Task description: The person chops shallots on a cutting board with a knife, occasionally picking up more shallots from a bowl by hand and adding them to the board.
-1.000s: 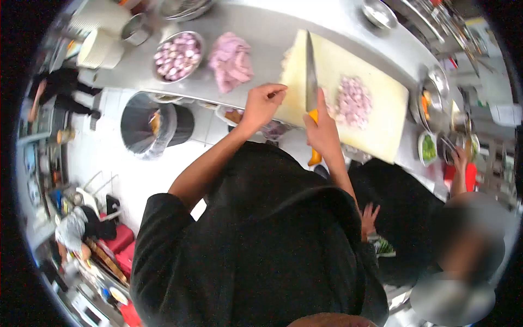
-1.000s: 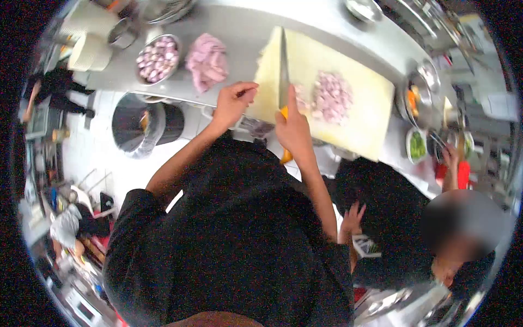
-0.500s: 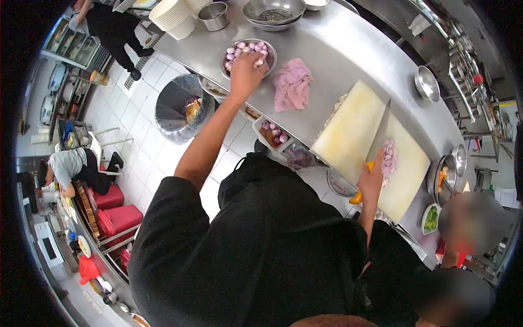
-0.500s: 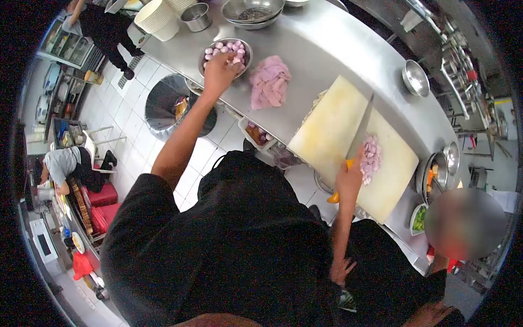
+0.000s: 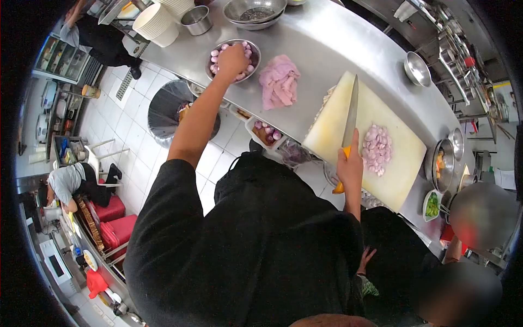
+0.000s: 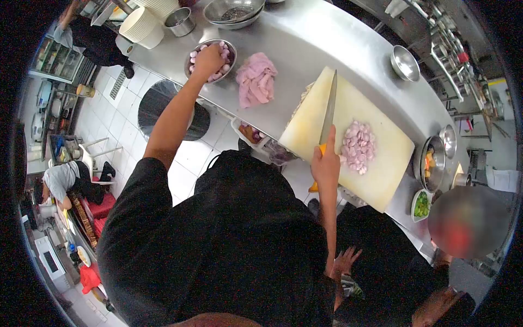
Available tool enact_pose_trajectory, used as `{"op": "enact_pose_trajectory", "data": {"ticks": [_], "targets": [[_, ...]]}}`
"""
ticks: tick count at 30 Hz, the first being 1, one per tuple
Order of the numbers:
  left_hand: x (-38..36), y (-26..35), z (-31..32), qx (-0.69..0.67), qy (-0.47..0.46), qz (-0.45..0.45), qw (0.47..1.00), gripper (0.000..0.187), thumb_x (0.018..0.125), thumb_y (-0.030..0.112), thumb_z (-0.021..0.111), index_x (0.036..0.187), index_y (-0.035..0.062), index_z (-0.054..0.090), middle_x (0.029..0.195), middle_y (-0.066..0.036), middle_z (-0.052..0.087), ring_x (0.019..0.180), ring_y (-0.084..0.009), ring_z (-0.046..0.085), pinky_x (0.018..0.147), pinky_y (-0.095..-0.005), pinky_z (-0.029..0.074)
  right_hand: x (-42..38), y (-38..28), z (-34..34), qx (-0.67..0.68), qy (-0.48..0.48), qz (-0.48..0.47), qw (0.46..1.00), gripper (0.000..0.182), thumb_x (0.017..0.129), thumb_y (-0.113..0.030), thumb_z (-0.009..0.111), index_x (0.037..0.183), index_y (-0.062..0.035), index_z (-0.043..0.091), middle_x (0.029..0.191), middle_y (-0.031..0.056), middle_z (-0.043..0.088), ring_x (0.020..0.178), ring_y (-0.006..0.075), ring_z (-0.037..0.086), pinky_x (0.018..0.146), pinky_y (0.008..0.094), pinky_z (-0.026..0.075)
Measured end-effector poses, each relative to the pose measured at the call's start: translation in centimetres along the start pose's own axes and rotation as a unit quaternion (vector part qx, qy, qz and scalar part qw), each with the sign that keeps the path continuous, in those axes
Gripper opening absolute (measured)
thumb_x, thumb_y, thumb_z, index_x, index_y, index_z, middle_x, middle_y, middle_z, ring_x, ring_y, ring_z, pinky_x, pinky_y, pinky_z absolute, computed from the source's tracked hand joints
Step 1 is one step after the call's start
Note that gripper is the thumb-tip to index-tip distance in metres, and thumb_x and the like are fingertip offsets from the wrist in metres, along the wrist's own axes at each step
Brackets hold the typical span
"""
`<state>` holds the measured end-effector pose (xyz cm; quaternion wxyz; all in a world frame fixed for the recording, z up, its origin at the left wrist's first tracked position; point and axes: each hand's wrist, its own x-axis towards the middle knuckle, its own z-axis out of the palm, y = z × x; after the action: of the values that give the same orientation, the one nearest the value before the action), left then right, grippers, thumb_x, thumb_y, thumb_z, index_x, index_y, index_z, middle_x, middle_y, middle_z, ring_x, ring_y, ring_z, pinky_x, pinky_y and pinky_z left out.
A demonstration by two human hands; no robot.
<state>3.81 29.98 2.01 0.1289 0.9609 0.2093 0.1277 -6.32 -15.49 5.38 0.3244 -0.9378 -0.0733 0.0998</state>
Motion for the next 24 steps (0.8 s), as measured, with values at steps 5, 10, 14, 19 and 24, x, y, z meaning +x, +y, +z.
{"op": "enact_pose_trajectory", "data": {"ticks": [5,10,14,19,24], "targets": [[-0.4,0.4,-4.4,-0.050,-0.026,-0.048,0.997,0.036,0.082,0.036,0.072,0.098,0.0033,0.072,0.091,-0.018,0.073,0.087,-0.0363,0.071,0.077,-0.0469,0.054,0.2,0.0,-0.2,-0.004,-0.018,0.032,0.999,0.081,0.093,-0.015,0.056,0.161,-0.0243,0.012,0.079,0.0275,0.066,0.077,0.0464,0.066,0.072,0.0516,0.051],[-3.5,6.1,-7.5,-0.252,0.075,0.000,0.965,0.029,0.076,0.016,0.075,0.101,0.0012,0.071,0.086,-0.015,0.073,0.079,-0.0272,0.070,0.072,-0.0369,0.055,-0.1,-0.8,-0.7,-0.002,-0.027,0.067,0.997,0.082,0.094,-0.015,0.057,0.161,-0.0257,0.011,0.081,0.0288,0.067,0.077,0.0470,0.066,0.071,0.0523,0.051],[-9.9,15.1,-4.0,-0.341,-0.012,0.161,0.926,0.025,0.075,0.008,0.073,0.099,0.0008,0.070,0.093,-0.014,0.069,0.080,-0.0237,0.069,0.071,-0.0342,0.055,-0.1,-0.8,-0.3,0.004,-0.008,0.064,0.998,0.081,0.093,-0.015,0.058,0.160,-0.0272,0.015,0.080,0.0286,0.067,0.076,0.0491,0.065,0.071,0.0540,0.051],[-16.2,21.4,3.0,-0.371,-0.106,0.278,0.880,0.025,0.078,0.007,0.072,0.103,0.0016,0.069,0.095,-0.013,0.068,0.083,-0.0274,0.068,0.073,-0.0353,0.055,-0.2,0.1,0.5,-0.012,0.025,0.040,0.999,0.081,0.093,-0.015,0.058,0.160,-0.0257,0.014,0.081,0.0288,0.067,0.077,0.0491,0.065,0.073,0.0544,0.050],[-17.7,22.9,5.5,-0.404,-0.093,0.310,0.856,0.021,0.083,0.007,0.070,0.102,-0.0004,0.069,0.101,-0.013,0.069,0.087,-0.0317,0.068,0.075,-0.0372,0.056,-0.6,0.2,-0.8,-0.007,-0.009,0.040,0.999,0.079,0.094,-0.016,0.057,0.160,-0.0217,0.014,0.083,0.0300,0.066,0.081,0.0494,0.064,0.077,0.0545,0.050]]}}
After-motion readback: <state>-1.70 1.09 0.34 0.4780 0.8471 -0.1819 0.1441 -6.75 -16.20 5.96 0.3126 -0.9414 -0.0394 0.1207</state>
